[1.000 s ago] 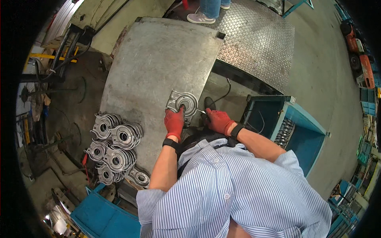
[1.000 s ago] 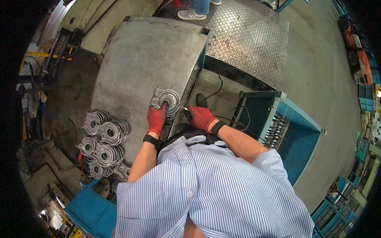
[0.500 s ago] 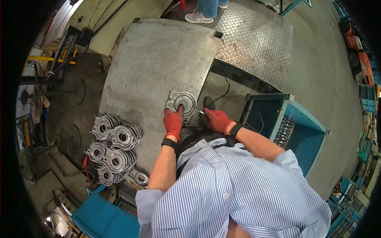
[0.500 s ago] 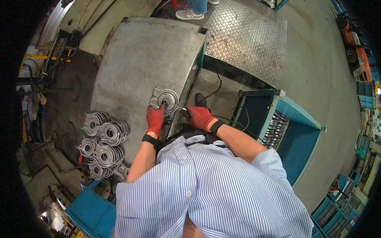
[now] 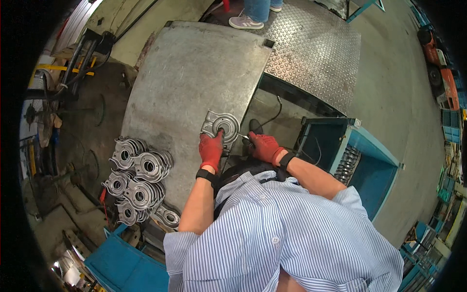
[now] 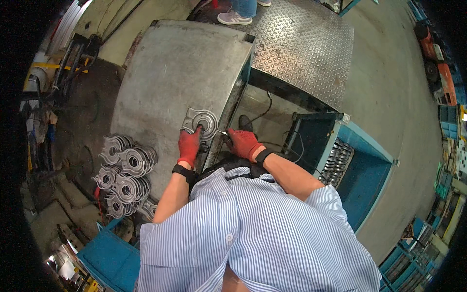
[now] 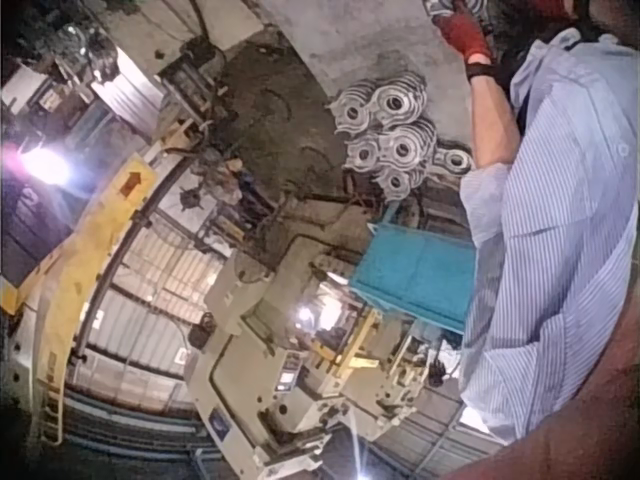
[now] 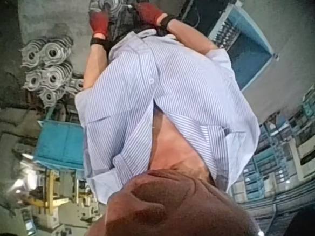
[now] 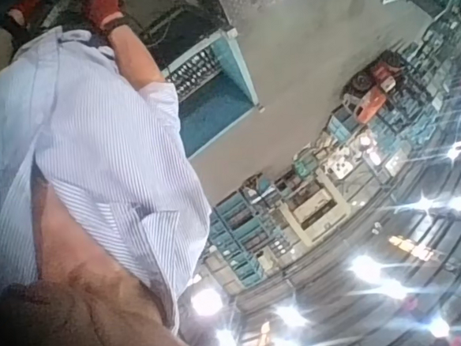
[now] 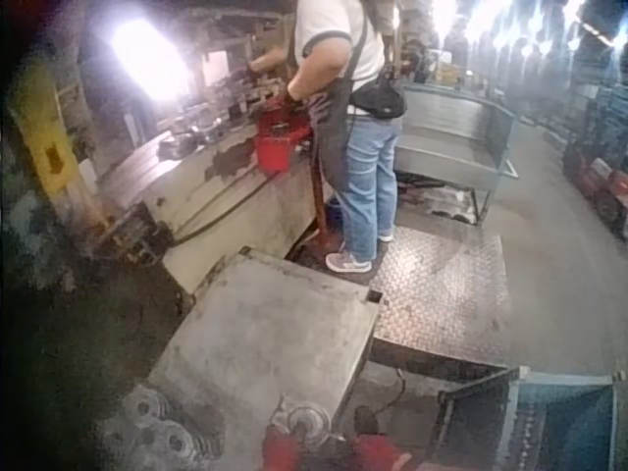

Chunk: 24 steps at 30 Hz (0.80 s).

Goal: The recorder is inspecting and sorting metal bearing housings at a metal fabrication facility.

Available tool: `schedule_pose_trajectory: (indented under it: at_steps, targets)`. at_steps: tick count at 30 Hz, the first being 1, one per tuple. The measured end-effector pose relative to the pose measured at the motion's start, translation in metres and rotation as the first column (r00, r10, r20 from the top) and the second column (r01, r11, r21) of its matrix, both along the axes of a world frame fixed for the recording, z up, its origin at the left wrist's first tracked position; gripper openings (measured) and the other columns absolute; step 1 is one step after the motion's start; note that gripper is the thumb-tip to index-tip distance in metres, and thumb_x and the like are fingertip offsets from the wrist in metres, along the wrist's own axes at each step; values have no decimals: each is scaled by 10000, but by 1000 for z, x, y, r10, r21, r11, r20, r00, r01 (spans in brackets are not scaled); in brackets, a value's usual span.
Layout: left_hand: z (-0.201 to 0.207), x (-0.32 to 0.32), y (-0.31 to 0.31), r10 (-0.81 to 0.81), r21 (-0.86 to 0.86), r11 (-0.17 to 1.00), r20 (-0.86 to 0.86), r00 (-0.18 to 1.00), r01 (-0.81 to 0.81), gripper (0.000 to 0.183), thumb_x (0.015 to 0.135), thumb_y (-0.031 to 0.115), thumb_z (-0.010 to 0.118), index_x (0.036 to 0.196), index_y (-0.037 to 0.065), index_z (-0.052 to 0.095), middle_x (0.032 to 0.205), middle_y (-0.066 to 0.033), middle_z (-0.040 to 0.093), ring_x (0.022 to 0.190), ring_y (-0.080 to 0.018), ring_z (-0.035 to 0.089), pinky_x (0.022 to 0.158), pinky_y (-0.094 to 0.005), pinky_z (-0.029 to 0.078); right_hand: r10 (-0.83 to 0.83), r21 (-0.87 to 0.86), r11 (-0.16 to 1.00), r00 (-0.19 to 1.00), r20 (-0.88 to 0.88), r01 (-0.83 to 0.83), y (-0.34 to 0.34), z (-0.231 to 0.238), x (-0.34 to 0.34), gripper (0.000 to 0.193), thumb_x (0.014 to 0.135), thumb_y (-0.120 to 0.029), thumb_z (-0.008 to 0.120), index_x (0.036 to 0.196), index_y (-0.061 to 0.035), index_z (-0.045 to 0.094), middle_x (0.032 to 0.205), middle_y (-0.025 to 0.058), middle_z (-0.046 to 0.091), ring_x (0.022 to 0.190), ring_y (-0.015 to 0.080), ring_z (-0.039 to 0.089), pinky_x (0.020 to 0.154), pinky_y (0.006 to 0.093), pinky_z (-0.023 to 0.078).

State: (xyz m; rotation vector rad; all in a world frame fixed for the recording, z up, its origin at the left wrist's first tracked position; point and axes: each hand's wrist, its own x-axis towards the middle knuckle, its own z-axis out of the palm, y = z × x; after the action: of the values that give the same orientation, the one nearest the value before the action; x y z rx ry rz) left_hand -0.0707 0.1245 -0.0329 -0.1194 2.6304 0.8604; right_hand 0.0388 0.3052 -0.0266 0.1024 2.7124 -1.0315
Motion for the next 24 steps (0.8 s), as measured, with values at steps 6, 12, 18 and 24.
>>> schedule_pose_trajectory:
  at_steps: [6, 12, 18, 24]
  targets:
    - [1, -3, -1, -17, 9, 1000, 55, 998, 17, 684, 754, 452, 670, 1124, -92, 484, 1111, -274, 567, 1056, -395, 542, 884, -419, 427, 4, -13, 1000, 1000, 11, -4, 1, -2, -1, 390, 789, -253, 607, 1063, 4, 505, 877, 229, 622, 850, 395, 596, 724, 463, 469]
    - [-3, -3, 1, 1, -18, 1000, 34, 999, 0, 665, 746, 439, 676, 1109, -87, 489, 1083, -269, 583, 1053, -396, 546, 881, -427, 432, 23, -37, 999, 999, 27, -22, 6, 2, -1, 466, 778, -259, 610, 1132, 21, 494, 921, 239, 623, 874, 400, 593, 744, 459, 468]
    - [8, -4, 9, 53, -78, 996, 125, 991, -43, 711, 732, 481, 666, 1123, -82, 474, 1087, -265, 585, 1036, -407, 552, 868, -439, 444, 17, -29, 999, 1000, 15, -16, 6, -11, 1, 518, 786, -274, 604, 1207, 3, 483, 970, 235, 621, 899, 393, 591, 776, 449, 468]
    - [7, 2, 7, 55, -43, 998, 63, 996, -53, 708, 739, 479, 649, 1115, -87, 452, 1020, -263, 610, 978, -414, 579, 830, -448, 469, -36, -22, 999, 999, 16, 36, -4, -14, 4, 434, 809, -274, 599, 1156, -25, 521, 988, 249, 612, 916, 401, 591, 778, 456, 477]
